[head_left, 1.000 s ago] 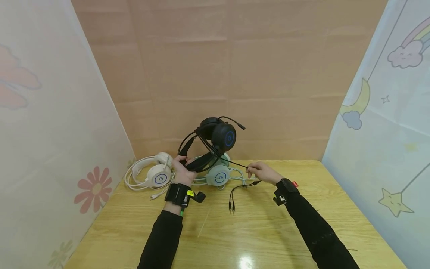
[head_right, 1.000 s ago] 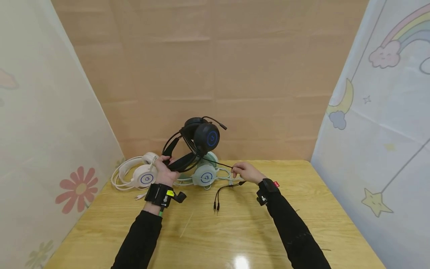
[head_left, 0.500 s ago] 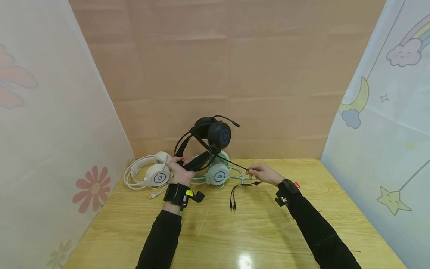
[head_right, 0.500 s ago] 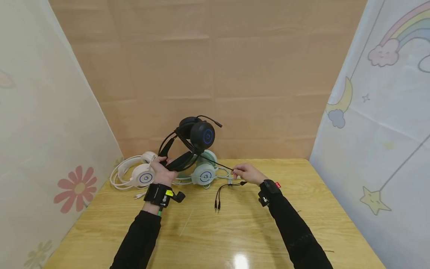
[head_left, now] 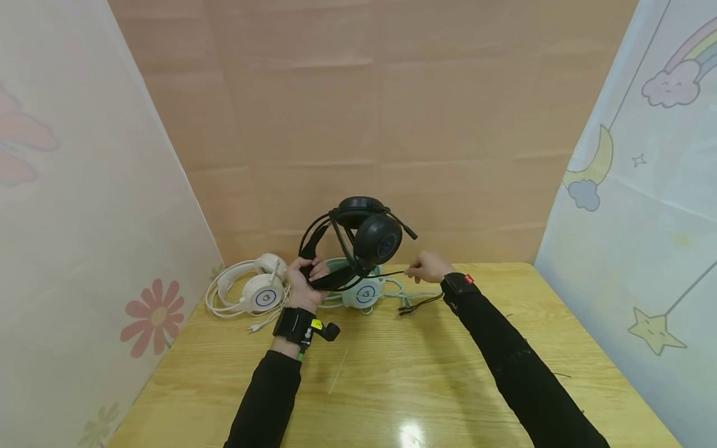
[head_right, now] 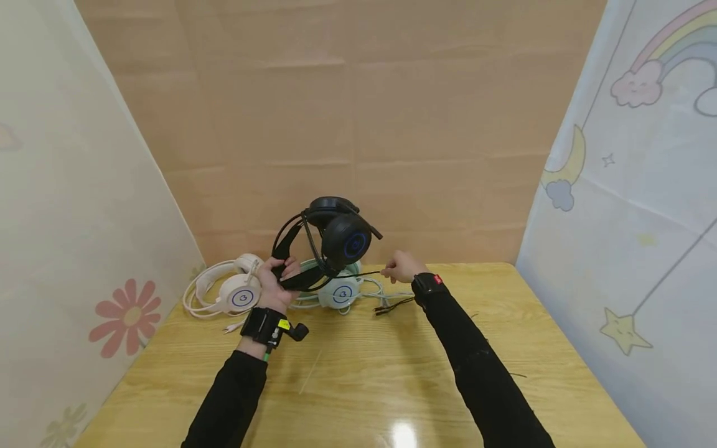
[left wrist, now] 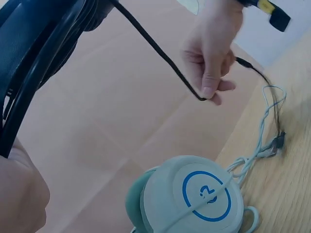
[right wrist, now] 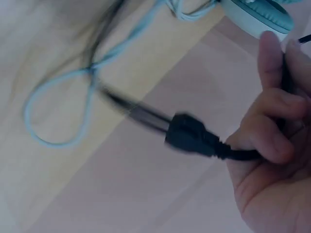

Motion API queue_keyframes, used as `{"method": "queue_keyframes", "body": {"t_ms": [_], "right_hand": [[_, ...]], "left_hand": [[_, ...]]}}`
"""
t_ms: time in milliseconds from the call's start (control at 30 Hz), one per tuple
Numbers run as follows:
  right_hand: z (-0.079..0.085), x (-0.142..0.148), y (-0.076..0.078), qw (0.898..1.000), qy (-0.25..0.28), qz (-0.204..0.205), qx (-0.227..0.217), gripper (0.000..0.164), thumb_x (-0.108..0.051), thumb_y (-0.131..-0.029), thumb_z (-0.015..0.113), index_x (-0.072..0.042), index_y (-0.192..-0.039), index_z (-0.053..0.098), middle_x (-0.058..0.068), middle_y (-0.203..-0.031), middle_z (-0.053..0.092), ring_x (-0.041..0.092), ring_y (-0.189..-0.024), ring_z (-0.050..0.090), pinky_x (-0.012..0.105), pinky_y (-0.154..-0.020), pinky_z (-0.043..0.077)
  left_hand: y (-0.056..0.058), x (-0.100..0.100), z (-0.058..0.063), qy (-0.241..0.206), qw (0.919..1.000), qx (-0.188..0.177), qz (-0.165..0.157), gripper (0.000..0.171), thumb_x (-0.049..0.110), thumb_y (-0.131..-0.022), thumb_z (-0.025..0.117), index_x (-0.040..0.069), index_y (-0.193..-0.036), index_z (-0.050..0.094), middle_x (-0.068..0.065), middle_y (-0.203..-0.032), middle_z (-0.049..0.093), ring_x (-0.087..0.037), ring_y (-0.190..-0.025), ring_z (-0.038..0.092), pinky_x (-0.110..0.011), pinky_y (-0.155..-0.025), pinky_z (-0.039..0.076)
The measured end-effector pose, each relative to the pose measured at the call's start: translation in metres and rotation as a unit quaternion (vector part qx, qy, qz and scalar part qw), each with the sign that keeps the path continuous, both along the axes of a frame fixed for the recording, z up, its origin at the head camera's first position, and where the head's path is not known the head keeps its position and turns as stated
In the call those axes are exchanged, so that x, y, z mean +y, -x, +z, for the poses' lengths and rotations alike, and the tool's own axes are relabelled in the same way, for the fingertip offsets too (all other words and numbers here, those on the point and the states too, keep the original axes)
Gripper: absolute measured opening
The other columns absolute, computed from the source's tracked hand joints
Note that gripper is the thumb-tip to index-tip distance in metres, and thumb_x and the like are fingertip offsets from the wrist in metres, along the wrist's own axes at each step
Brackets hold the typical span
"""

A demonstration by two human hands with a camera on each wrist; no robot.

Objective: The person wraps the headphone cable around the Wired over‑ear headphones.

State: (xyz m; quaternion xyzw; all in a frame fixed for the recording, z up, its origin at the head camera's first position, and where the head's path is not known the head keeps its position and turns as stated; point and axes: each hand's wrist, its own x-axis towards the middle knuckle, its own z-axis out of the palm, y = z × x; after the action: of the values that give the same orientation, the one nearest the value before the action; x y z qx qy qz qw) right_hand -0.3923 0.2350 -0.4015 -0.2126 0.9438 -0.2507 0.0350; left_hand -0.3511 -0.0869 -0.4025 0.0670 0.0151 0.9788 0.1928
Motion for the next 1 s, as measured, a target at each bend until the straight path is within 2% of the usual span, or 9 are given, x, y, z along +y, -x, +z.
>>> {"method": "queue_keyframes", "body": {"t_ms": [167, 267, 367, 567, 700, 800, 867, 933, 1000], "right_hand": [[0.014, -0.012, 0.008, 1.000, -0.011, -0.011, 0.026, 0.019, -0.015, -0.096, 0.060, -0.004, -0.089, 0.074, 0.016, -0.079, 0.070, 0.018, -0.059, 0.052, 0.031, -0.057, 0.036], [0.014, -0.016, 0.013, 0.998, -0.029, -0.037, 0.051, 0.017, -0.016, -0.096, 0.060, -0.005, -0.089, 0.071, 0.013, -0.078, 0.070, 0.019, -0.064, 0.058, 0.032, -0.059, 0.041], [0.015, -0.018, 0.019, 0.992, -0.050, -0.061, 0.098, 0.018, -0.015, -0.093, 0.061, -0.005, -0.081, 0.069, 0.011, -0.073, 0.068, 0.022, -0.064, 0.060, 0.035, -0.060, 0.044], [0.026, -0.020, 0.026, 0.978, -0.077, -0.089, 0.173, 0.021, -0.012, -0.094, 0.061, -0.005, -0.075, 0.067, 0.011, -0.068, 0.063, 0.025, -0.061, 0.055, 0.038, -0.060, 0.040], [0.041, -0.023, 0.026, 0.975, -0.085, -0.088, 0.185, 0.018, -0.011, -0.094, 0.059, -0.008, -0.087, 0.076, 0.011, -0.083, 0.073, 0.027, -0.071, 0.065, 0.043, -0.063, 0.051], [0.051, -0.026, 0.028, 0.976, -0.080, -0.084, 0.185, 0.022, -0.024, -0.094, 0.060, -0.014, -0.090, 0.079, 0.008, -0.086, 0.075, 0.025, -0.073, 0.067, 0.045, -0.064, 0.053], [0.056, -0.027, 0.028, 0.975, -0.080, -0.089, 0.189, 0.023, -0.029, -0.093, 0.062, -0.015, -0.084, 0.079, 0.005, -0.080, 0.073, 0.022, -0.068, 0.065, 0.044, -0.061, 0.051], [0.060, -0.027, 0.027, 0.974, -0.085, -0.094, 0.189, 0.025, -0.032, -0.091, 0.064, -0.016, -0.078, 0.078, 0.004, -0.074, 0.071, 0.020, -0.063, 0.062, 0.041, -0.058, 0.049], [0.062, -0.028, 0.025, 0.973, -0.089, -0.100, 0.187, 0.024, -0.034, -0.089, 0.068, -0.016, -0.077, 0.078, 0.002, -0.072, 0.071, 0.018, -0.061, 0.061, 0.038, -0.056, 0.047]], "left_hand": [[0.003, -0.003, 0.000, 0.010, 0.9988, 0.032, -0.036, 0.003, 0.006, -0.081, 0.037, 0.009, -0.080, 0.037, 0.008, -0.066, 0.016, -0.004, -0.052, 0.013, -0.024, -0.039, 0.037], [0.005, -0.005, -0.002, 0.036, 0.9967, 0.046, -0.057, 0.006, 0.008, -0.082, 0.033, 0.010, -0.080, 0.038, 0.009, -0.068, 0.013, -0.003, -0.054, 0.009, -0.023, -0.039, 0.036], [0.006, -0.008, -0.003, 0.074, 0.9923, 0.072, -0.069, 0.015, 0.012, -0.085, 0.023, 0.011, -0.079, 0.037, 0.009, -0.067, 0.010, -0.003, -0.052, 0.008, -0.019, -0.039, 0.031], [0.007, -0.013, -0.005, 0.155, 0.9738, 0.148, -0.076, 0.026, 0.011, -0.089, 0.012, 0.014, -0.080, 0.037, 0.007, -0.064, 0.009, -0.006, -0.048, 0.006, -0.018, -0.045, 0.016], [0.010, -0.012, -0.004, 0.181, 0.9627, 0.181, -0.087, 0.032, 0.009, -0.087, 0.012, 0.014, -0.088, 0.044, 0.006, -0.063, 0.009, -0.007, -0.047, 0.007, -0.019, -0.045, 0.012], [0.013, -0.011, -0.003, 0.192, 0.9571, 0.194, -0.097, 0.033, 0.008, -0.086, 0.012, 0.014, -0.084, 0.045, 0.006, -0.062, 0.009, -0.007, -0.047, 0.006, -0.019, -0.045, 0.011], [0.014, -0.010, -0.002, 0.207, 0.9527, 0.200, -0.097, 0.031, 0.007, -0.086, 0.012, 0.014, -0.078, 0.041, 0.006, -0.061, 0.009, -0.007, -0.048, 0.005, -0.019, -0.045, 0.010], [0.014, -0.009, -0.001, 0.232, 0.9482, 0.198, -0.090, 0.030, 0.007, -0.085, 0.013, 0.015, -0.075, 0.040, 0.006, -0.061, 0.009, -0.007, -0.048, 0.005, -0.019, -0.045, 0.010], [0.014, -0.008, -0.001, 0.268, 0.9399, 0.196, -0.079, 0.027, 0.007, -0.085, 0.016, 0.015, -0.074, 0.039, 0.005, -0.060, 0.009, -0.008, -0.048, 0.004, -0.019, -0.044, 0.011]]}}
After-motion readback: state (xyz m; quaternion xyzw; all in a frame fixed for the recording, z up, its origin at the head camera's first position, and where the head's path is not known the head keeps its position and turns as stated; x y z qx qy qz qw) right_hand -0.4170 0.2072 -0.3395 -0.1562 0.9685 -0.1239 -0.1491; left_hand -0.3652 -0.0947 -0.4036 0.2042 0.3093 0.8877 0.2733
